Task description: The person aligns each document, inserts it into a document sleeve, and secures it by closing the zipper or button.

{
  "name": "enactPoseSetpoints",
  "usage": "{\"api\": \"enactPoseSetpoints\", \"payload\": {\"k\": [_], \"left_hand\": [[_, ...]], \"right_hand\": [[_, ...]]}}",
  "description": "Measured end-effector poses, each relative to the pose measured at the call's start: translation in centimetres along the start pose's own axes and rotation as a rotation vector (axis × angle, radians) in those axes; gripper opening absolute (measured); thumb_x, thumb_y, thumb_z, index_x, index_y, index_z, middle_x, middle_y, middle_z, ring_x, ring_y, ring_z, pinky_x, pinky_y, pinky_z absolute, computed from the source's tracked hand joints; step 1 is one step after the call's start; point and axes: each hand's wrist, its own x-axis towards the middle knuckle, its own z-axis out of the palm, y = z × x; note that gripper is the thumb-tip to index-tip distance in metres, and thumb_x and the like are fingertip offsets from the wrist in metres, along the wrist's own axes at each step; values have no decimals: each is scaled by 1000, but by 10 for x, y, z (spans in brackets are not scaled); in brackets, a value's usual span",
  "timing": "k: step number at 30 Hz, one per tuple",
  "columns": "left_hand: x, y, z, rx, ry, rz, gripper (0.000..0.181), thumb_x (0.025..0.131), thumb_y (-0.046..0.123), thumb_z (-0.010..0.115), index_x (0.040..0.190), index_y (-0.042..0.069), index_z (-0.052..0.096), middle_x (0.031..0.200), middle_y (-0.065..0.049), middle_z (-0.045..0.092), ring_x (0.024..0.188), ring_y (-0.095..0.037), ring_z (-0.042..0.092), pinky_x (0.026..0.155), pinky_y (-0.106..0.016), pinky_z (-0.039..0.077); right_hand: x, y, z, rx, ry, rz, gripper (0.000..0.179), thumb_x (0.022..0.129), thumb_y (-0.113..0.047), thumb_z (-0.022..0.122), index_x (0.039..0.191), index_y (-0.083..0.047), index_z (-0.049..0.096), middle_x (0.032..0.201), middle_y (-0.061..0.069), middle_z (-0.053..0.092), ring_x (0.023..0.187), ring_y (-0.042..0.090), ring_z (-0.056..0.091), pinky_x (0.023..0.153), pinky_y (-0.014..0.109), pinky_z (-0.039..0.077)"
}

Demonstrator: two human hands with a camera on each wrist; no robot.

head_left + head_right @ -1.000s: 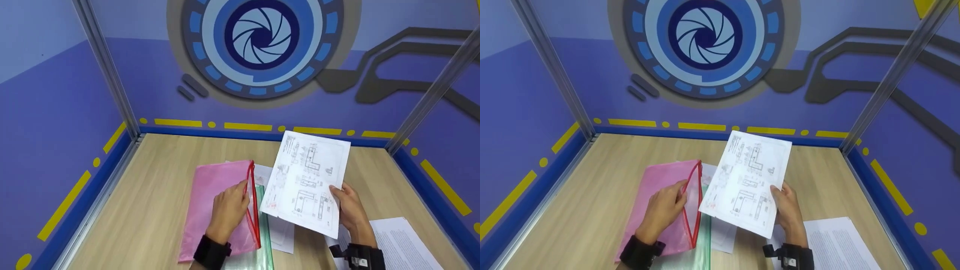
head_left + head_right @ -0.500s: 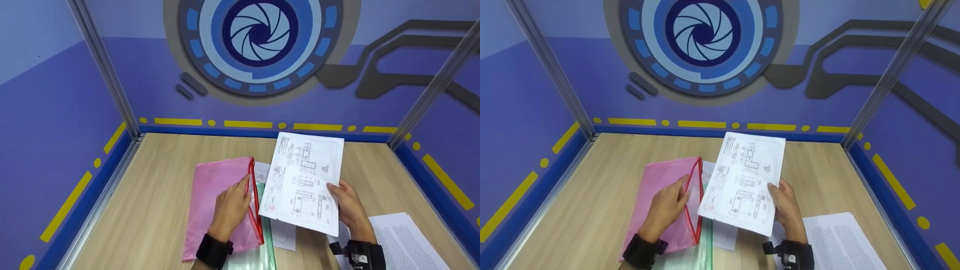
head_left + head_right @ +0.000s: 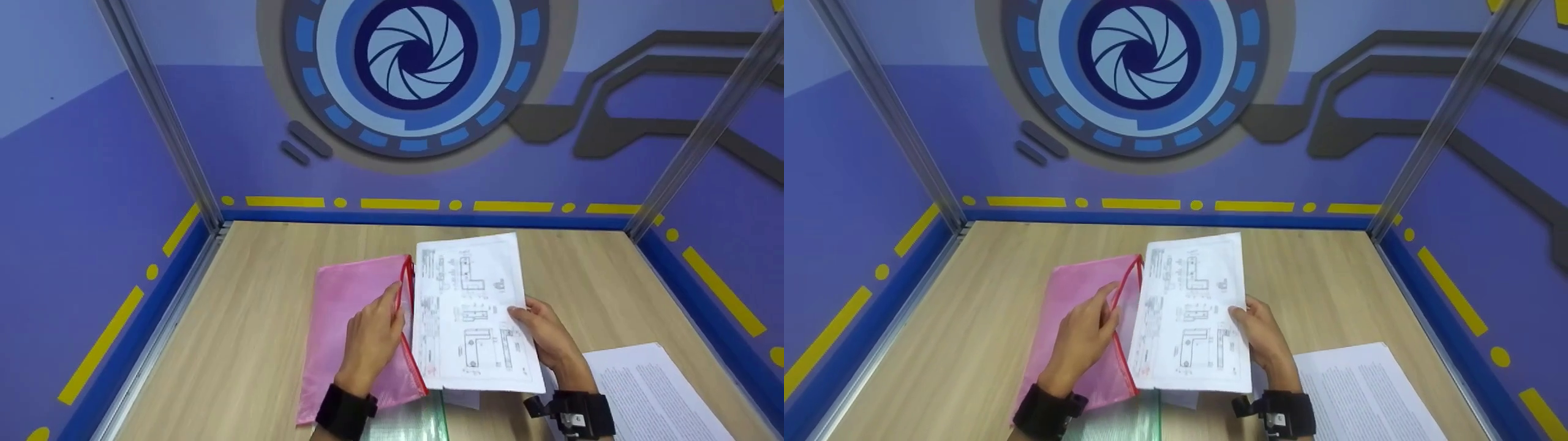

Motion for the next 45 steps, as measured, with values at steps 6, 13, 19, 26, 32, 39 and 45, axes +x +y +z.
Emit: {"api": "enactPoseSetpoints", "payload": {"k": [6,13,19,26,32,39,45], "left_hand": [[0,1,-2,-18,-9,-39,47,100,14,72,146,11,62,68,10,45,59,-10,47,57,-31,44],[0,0,-1,-15,-7,-36,43,100,14,73,142,9,66,66,11,45,56,-8,45,54,-30,43],[-1,-1,-3,-6,-7,-30,40,100,14,73,139,9,68,66,11,44,57,-8,44,55,-29,43],[-1,0,-4,-2,-17,-29,39,100,14,73,139,8,67,68,10,45,57,-9,43,55,-30,43],[-1,2,-5,-15,-46,-26,41,101,14,71,141,8,66,70,10,50,57,-7,46,55,-29,44],[0,2,-6,-26,-110,-12,41,102,15,70,143,9,65,71,9,48,58,-7,46,57,-29,44],[0,2,-5,-33,-87,13,40,103,14,70,142,8,66,73,9,48,61,-8,47,58,-29,45]], "right_hand": [[0,2,0,-31,-77,17,43,110,-4,45,150,14,42,112,22,73,92,30,77,75,36,62],[-2,1,-3,-31,-118,7,43,111,-4,45,148,16,42,113,22,73,93,30,77,75,37,63],[-2,3,-5,-45,-195,4,43,112,-6,45,148,18,42,117,25,72,97,31,77,79,38,63],[-2,3,-5,-111,-219,10,42,112,-6,45,146,18,43,117,29,71,96,32,77,77,37,63],[-2,3,-4,-98,-193,-1,44,112,-7,47,149,16,41,118,29,70,95,32,77,77,37,63],[-3,2,-2,-105,-191,4,45,112,-8,49,151,15,41,120,31,70,96,35,77,78,39,63],[-2,2,0,-118,-205,9,44,111,-7,50,149,14,44,120,31,70,96,37,77,78,41,63]]}}
